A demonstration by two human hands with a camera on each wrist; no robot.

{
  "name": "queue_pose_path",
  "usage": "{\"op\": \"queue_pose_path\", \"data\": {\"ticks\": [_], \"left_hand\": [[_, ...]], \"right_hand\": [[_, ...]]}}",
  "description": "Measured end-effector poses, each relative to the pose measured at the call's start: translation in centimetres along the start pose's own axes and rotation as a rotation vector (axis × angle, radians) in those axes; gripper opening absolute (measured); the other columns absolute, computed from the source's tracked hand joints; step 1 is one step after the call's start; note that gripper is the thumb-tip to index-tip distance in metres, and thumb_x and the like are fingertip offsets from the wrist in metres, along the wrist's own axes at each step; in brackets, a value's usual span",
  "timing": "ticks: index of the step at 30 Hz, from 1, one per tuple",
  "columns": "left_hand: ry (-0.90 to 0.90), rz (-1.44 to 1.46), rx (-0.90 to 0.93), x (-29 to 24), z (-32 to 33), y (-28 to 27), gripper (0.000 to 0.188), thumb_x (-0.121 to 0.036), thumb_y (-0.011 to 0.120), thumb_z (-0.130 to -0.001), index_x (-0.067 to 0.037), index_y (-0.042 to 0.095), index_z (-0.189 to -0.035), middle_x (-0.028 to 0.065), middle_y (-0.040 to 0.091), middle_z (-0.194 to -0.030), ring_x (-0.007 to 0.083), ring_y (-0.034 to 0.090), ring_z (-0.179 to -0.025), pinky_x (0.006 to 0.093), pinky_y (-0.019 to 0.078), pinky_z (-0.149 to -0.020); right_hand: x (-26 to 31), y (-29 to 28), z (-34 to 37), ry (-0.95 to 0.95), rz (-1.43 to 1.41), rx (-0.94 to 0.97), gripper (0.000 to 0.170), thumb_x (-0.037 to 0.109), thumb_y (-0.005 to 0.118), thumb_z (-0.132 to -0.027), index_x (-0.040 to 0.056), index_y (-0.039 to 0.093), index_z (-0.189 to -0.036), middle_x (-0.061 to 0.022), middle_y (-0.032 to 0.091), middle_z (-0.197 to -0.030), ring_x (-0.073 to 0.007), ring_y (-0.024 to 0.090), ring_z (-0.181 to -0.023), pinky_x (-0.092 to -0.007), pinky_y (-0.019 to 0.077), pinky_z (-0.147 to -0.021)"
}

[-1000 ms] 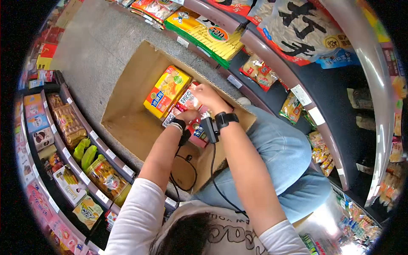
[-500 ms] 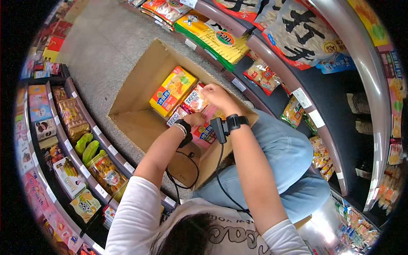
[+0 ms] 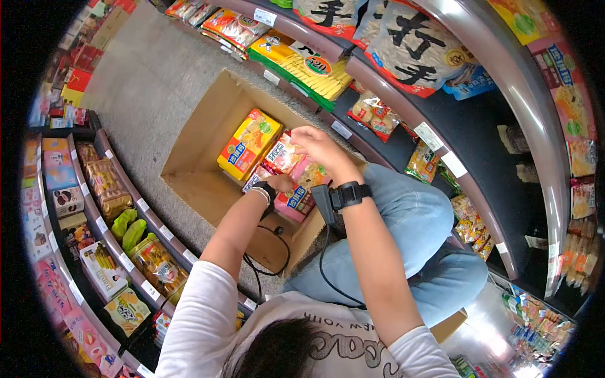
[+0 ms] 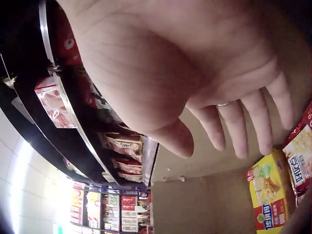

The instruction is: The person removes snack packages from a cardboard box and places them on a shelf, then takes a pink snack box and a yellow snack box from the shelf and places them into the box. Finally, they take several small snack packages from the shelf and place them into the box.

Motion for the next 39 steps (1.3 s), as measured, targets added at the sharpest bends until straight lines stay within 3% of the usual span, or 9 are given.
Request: {"op": "queue_pose_path", "data": {"ticks": [3,8,15,16,20,24,27,31,39], "left_hand": [[0.157,-0.127,0.061,0.2,-1.3,0.6,0.049,-0.019,0.061,-0.071,0.005,0.058,-0.114,0.0247,0.059,-0.116,0.0323,0.058,-0.108,0.0417,0.0454,-0.088],[0.118,-0.279,0.008,0.5,-3.8,2.2,0.051,-0.019,0.061,-0.07,0.004,0.051,-0.114,0.0242,0.061,-0.107,0.0316,0.061,-0.094,0.0407,0.0481,-0.079],[0.46,-0.563,0.048,4.6,-10.6,4.0,0.046,-0.022,0.061,-0.075,0.0,0.053,-0.115,0.0233,0.061,-0.104,0.031,0.061,-0.093,0.0393,0.049,-0.08],[0.215,-0.284,0.079,-0.3,-2.7,1.0,0.043,-0.023,0.059,-0.08,-0.003,0.054,-0.117,0.0214,0.06,-0.102,0.0298,0.06,-0.091,0.0376,0.0492,-0.079],[0.137,0.503,-0.088,1.7,-1.5,-2.5,0.025,-0.018,0.054,-0.083,-0.006,0.059,-0.105,0.01,0.062,-0.096,0.0249,0.06,-0.093,0.0401,0.0477,-0.073],[0.016,0.685,-0.348,-3.5,10.7,-7.5,0.04,-0.024,0.051,-0.089,-0.011,0.048,-0.127,0.0059,0.06,-0.114,0.0197,0.059,-0.098,0.0403,0.0482,-0.077],[0.19,0.988,-0.466,-3.9,17.0,-9.4,0.039,-0.021,0.05,-0.09,-0.008,0.048,-0.127,0.0065,0.06,-0.116,0.0183,0.059,-0.098,0.037,0.0483,-0.079],[0.363,1.085,-0.651,-5.1,28.7,-10.7,0.034,-0.02,0.049,-0.092,-0.008,0.05,-0.123,0.0074,0.059,-0.121,0.0178,0.059,-0.103,0.0325,0.046,-0.085],[0.56,1.038,-1.041,-3.5,46.9,-11.2,0.039,-0.025,0.052,-0.092,-0.006,0.048,-0.125,0.0095,0.057,-0.122,0.0205,0.056,-0.105,0.0341,0.0442,-0.088]], "right_hand": [[2.1,0.0,2.9,-0.018,-0.122,0.02,0.039,0.036,0.057,-0.087,0.0096,0.055,-0.116,0.0002,0.062,-0.107,-0.0129,0.057,-0.094,-0.029,0.0431,-0.082],[2.9,-1.3,6.2,-0.068,-0.164,0.009,0.04,0.037,0.054,-0.092,0.0098,0.053,-0.12,-0.0037,0.061,-0.113,-0.0137,0.058,-0.1,-0.0288,0.043,-0.085],[2.0,-3.0,6.4,-0.081,-0.217,-0.027,0.037,0.035,0.054,-0.092,0.0083,0.053,-0.118,-0.0064,0.061,-0.113,-0.0139,0.059,-0.097,-0.0285,0.0434,-0.084],[1.8,-3.2,6.2,-0.08,-0.221,-0.05,0.037,0.033,0.054,-0.091,0.0074,0.054,-0.117,-0.0073,0.062,-0.112,-0.0141,0.059,-0.096,-0.0283,0.0439,-0.083],[0.4,-3.2,4.4,-0.15,-0.219,-0.131,0.03,0.024,0.056,-0.091,0.0023,0.056,-0.111,-0.0097,0.064,-0.103,-0.014,0.061,-0.089,-0.0262,0.0466,-0.077],[0.3,-2.5,4.2,-0.262,-0.167,-0.221,0.022,0.016,0.059,-0.088,-0.0003,0.059,-0.103,-0.0089,0.066,-0.092,-0.0129,0.061,-0.08,-0.0254,0.0484,-0.07],[0.0,-2.3,4.3,-0.367,-0.124,-0.283,0.02,0.017,0.06,-0.087,0.0008,0.062,-0.098,-0.0077,0.067,-0.082,-0.0121,0.061,-0.072,-0.027,0.0484,-0.065],[-1.6,-2.7,4.0,-0.37,-0.173,-0.292,0.019,0.015,0.062,-0.085,0.0013,0.062,-0.098,-0.0079,0.067,-0.082,-0.0128,0.061,-0.073,-0.027,0.0487,-0.066],[-0.7,-2.5,7.6,-0.51,0.014,-0.311,0.018,0.011,0.061,-0.083,0.0016,0.062,-0.098,-0.0104,0.067,-0.085,-0.0168,0.063,-0.076,-0.0291,0.0496,-0.07]]}}
Point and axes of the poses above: each hand's wrist, its own z-axis away from the middle knuckle, its own y-axis out of the palm, x = y × z, the point moved 8 cm from there along -z, towards the middle knuckle
